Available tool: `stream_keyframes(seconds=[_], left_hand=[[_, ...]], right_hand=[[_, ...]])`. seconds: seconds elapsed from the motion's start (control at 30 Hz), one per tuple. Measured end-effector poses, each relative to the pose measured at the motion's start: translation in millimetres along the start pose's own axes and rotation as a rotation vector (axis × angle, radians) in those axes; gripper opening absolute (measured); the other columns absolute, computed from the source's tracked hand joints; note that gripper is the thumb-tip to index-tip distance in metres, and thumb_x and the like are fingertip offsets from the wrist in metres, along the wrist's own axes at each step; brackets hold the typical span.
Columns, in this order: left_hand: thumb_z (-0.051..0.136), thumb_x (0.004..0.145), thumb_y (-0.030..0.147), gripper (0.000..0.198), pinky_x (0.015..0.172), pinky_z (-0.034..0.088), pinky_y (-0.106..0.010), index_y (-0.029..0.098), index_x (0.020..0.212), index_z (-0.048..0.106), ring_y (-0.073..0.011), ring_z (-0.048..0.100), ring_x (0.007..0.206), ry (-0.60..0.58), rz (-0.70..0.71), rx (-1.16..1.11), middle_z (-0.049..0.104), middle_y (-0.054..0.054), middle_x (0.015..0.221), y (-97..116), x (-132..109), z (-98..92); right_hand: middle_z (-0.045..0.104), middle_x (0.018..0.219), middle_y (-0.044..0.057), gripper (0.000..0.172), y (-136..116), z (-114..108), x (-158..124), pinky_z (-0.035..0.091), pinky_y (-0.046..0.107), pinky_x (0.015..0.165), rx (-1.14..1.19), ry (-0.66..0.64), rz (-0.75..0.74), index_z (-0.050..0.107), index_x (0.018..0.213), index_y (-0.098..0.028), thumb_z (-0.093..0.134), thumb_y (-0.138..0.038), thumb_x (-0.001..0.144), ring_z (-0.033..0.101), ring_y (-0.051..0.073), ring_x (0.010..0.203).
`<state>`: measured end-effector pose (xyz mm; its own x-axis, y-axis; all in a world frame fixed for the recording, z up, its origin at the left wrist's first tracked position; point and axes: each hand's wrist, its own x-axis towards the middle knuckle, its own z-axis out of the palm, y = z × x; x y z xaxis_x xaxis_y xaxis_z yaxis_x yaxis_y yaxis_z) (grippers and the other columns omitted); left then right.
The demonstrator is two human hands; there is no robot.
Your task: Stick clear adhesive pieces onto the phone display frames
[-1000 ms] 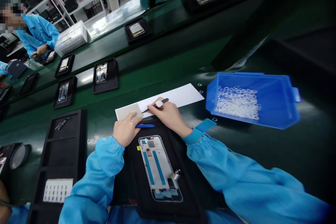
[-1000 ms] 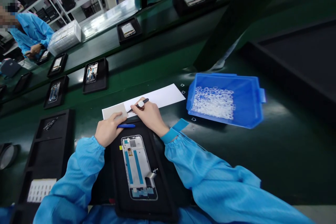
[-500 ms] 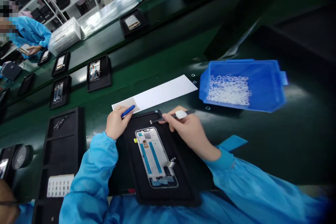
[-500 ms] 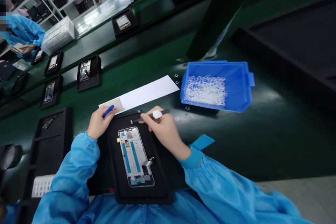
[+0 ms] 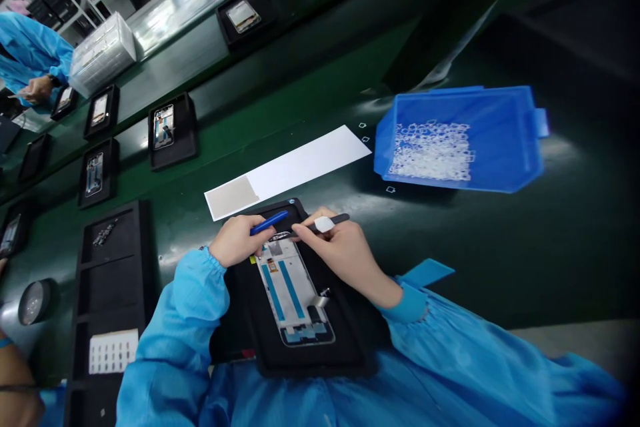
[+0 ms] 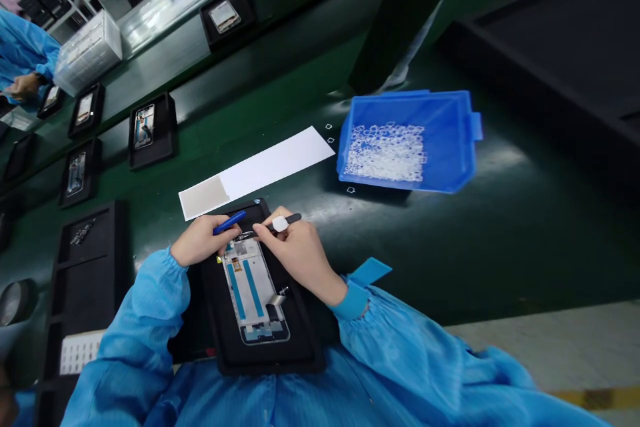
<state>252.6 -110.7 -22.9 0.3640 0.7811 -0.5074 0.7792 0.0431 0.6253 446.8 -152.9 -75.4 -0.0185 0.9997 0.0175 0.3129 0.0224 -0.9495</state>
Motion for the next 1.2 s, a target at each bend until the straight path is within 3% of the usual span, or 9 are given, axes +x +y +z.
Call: stream_keyframes(seconds=[0.33, 0.97, 1.2], left_hand=[[0.052, 0.088, 0.038, 0.023, 0.058, 0.041, -0.023, 0.020, 0.082, 0.065, -0.0132, 0.058, 0.053, 0.007, -0.020, 0.028, 0.061, 0.006, 0.051, 1, -1, 1.8], [0.054, 0.087, 0.037, 0.021, 0.058, 0.041, -0.023, 0.022, 0.086, 0.068, -0.0143, 0.061, 0.057, 0.027, -0.056, 0.067, 0.063, 0.005, 0.054, 6, 1, 3.7], [0.058, 0.087, 0.036, 0.015, 0.062, 0.040, -0.026, 0.026, 0.091, 0.069, -0.0189, 0.063, 0.067, 0.102, -0.113, 0.332, 0.066, 0.002, 0.064, 18, -2, 9.7]], right_hand=[[0.060, 0.064, 0.002, 0.030, -1, 0, -3, 0.038, 0.029, 0.049, -0.027, 0.006, -0.010, 0.059, 0.071, -0.020, 0.059, -0.044, 0.088, 0.058, 0.017, 0.053], [0.062, 0.064, 0.001, 0.029, -4, -2, 0, 0.038, 0.029, 0.049, -0.039, -0.020, 0.000, 0.060, 0.072, -0.020, 0.058, -0.044, 0.089, 0.055, 0.016, 0.050], [0.059, 0.060, 0.001, 0.028, -5, -4, -1, 0.036, 0.029, 0.048, -0.070, -0.034, -0.022, 0.060, 0.070, -0.021, 0.058, -0.041, 0.089, 0.052, 0.015, 0.048]])
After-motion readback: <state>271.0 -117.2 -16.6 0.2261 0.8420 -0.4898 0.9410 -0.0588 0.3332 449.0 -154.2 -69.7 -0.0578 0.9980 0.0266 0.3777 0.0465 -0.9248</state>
